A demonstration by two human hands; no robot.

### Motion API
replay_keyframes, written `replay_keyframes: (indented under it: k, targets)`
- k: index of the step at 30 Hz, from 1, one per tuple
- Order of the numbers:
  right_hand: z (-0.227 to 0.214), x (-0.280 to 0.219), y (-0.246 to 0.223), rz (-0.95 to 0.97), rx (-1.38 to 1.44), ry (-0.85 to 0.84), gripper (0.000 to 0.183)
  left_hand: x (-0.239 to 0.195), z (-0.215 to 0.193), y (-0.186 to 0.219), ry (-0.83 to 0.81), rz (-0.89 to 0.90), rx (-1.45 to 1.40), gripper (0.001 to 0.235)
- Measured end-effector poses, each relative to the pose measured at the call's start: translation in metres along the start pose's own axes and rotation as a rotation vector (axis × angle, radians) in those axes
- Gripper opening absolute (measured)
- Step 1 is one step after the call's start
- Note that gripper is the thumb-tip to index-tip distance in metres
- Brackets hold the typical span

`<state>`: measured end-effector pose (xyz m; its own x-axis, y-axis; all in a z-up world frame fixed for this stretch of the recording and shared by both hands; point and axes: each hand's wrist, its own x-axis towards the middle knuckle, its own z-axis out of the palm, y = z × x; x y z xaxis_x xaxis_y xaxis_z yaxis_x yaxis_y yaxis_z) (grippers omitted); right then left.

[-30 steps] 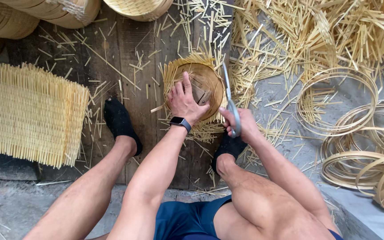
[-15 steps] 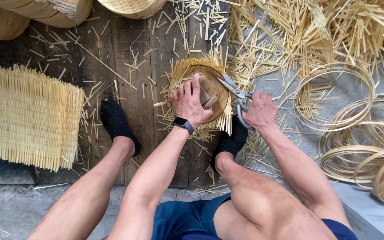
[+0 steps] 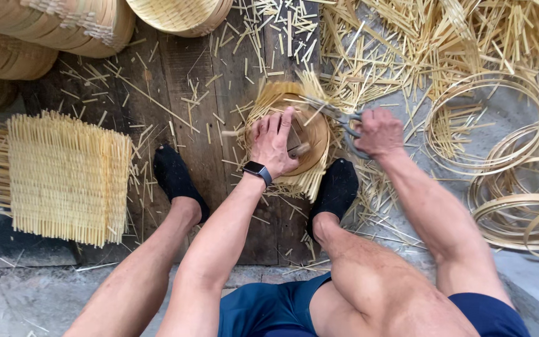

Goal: The person weaves bamboo strips into circular trays using a wooden mold. They place a circular frame over a woven mat, fold the edges, and trim excess strips with shears. The finished trays are stacked nearby.

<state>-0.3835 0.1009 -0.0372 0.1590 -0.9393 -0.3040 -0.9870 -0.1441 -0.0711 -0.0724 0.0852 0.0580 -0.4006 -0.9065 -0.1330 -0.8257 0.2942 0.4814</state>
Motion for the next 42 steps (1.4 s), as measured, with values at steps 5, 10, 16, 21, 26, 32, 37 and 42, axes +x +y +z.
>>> replay_keyframes:
  k: [5,10,16,21,26,32,37,42]
  targets:
    - [-0.014,-0.003,0.017,-0.109,-0.116,0.176,0.041,0.003,-0.005,-0.005,-0.080,0.100,0.003,0.126]
    - [-0.003,0.025,-0.021,-0.144,-0.273,0.363,0.040,0.005,-0.015,-0.009,-0.218,0.174,0.082,0.137]
    - [-0.007,0.014,0.016,-0.155,-0.107,0.135,0.025,-0.019,-0.002,0.018,0.180,-0.155,-0.028,0.138]
    - [-0.035,0.009,-0.001,-0.201,-0.171,0.390,0.057,-0.023,0.025,0.024,0.148,-0.298,-0.031,0.121]
    - [-0.020,0.024,-0.023,-0.157,-0.132,0.272,0.035,-0.025,0.019,0.011,0.110,-0.164,-0.047,0.117]
    - [-0.019,0.012,0.015,-0.166,-0.072,0.114,0.029,-0.024,0.007,-0.003,0.009,-0.051,-0.104,0.114]
    - [-0.028,0.024,-0.027,-0.176,-0.190,0.324,0.055,-0.022,0.008,-0.007,0.007,-0.045,-0.133,0.113]
    - [-0.010,0.031,-0.017,-0.186,-0.163,0.172,0.015,-0.020,-0.002,-0.003,-0.055,-0.033,0.063,0.114]
